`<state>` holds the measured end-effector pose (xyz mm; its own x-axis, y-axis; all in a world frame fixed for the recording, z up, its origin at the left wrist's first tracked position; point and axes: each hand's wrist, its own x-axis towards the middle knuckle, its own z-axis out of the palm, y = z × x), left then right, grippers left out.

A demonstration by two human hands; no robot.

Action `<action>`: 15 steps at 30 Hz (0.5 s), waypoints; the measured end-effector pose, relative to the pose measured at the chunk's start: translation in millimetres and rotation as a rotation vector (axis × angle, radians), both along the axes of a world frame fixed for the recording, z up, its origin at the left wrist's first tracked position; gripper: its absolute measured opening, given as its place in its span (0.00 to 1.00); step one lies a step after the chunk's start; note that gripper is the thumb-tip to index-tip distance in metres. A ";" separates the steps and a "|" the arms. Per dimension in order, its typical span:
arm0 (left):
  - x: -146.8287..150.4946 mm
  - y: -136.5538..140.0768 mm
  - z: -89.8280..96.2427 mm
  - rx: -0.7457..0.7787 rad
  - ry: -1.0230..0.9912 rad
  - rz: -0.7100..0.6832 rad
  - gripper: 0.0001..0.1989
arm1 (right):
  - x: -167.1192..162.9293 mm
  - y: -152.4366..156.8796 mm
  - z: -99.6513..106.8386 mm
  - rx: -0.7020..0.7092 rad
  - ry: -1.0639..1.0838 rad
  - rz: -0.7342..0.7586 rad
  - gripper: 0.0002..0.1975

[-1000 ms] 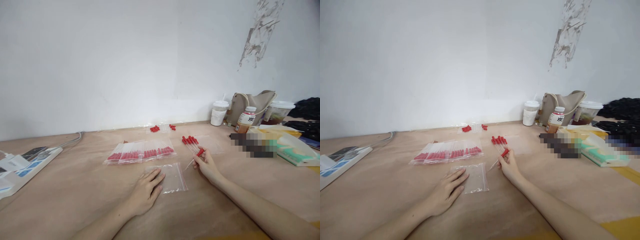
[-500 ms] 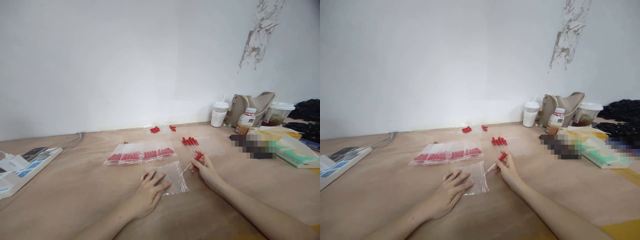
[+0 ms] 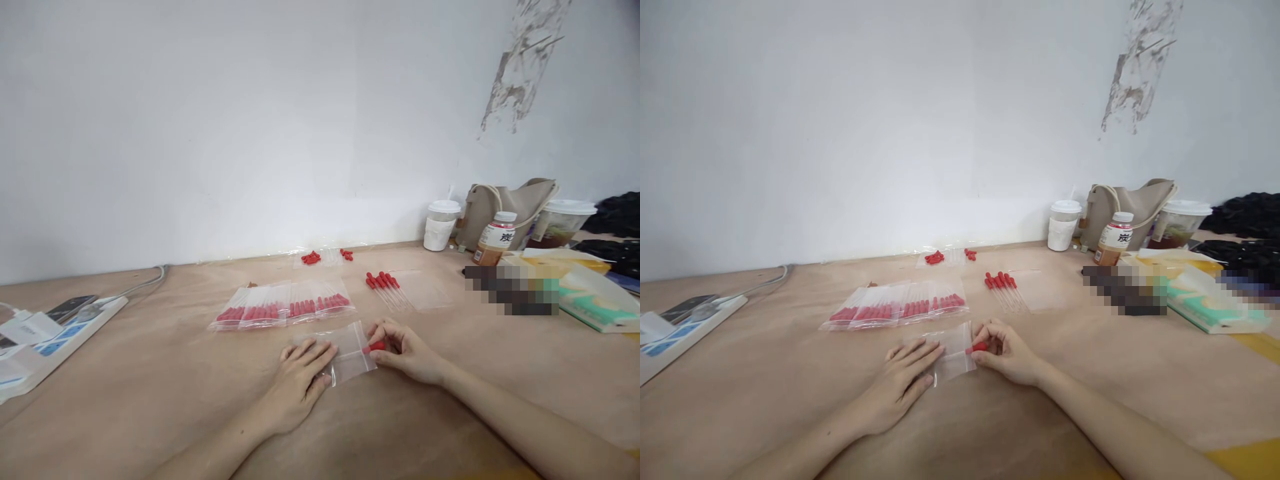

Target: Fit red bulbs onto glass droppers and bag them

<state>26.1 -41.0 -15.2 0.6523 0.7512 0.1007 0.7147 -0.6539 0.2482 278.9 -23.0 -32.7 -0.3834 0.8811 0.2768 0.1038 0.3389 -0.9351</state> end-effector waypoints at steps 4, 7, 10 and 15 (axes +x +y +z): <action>0.3 0.4 1.1 -0.013 -0.001 -0.003 0.20 | -3.2 -2.6 3.1 -0.059 0.082 0.141 0.09; 0.7 0.5 1.7 -0.026 -0.001 -0.001 0.20 | -6.8 -4.9 2.2 -0.224 0.166 0.258 0.11; 1.1 -0.1 2.5 -0.028 -0.014 -0.004 0.20 | -9.1 -4.6 -0.1 -0.265 0.158 0.261 0.11; -4.2 2.2 2.8 -0.016 -0.108 -0.020 0.20 | -11.1 -0.2 -2.7 -0.307 0.094 0.125 0.13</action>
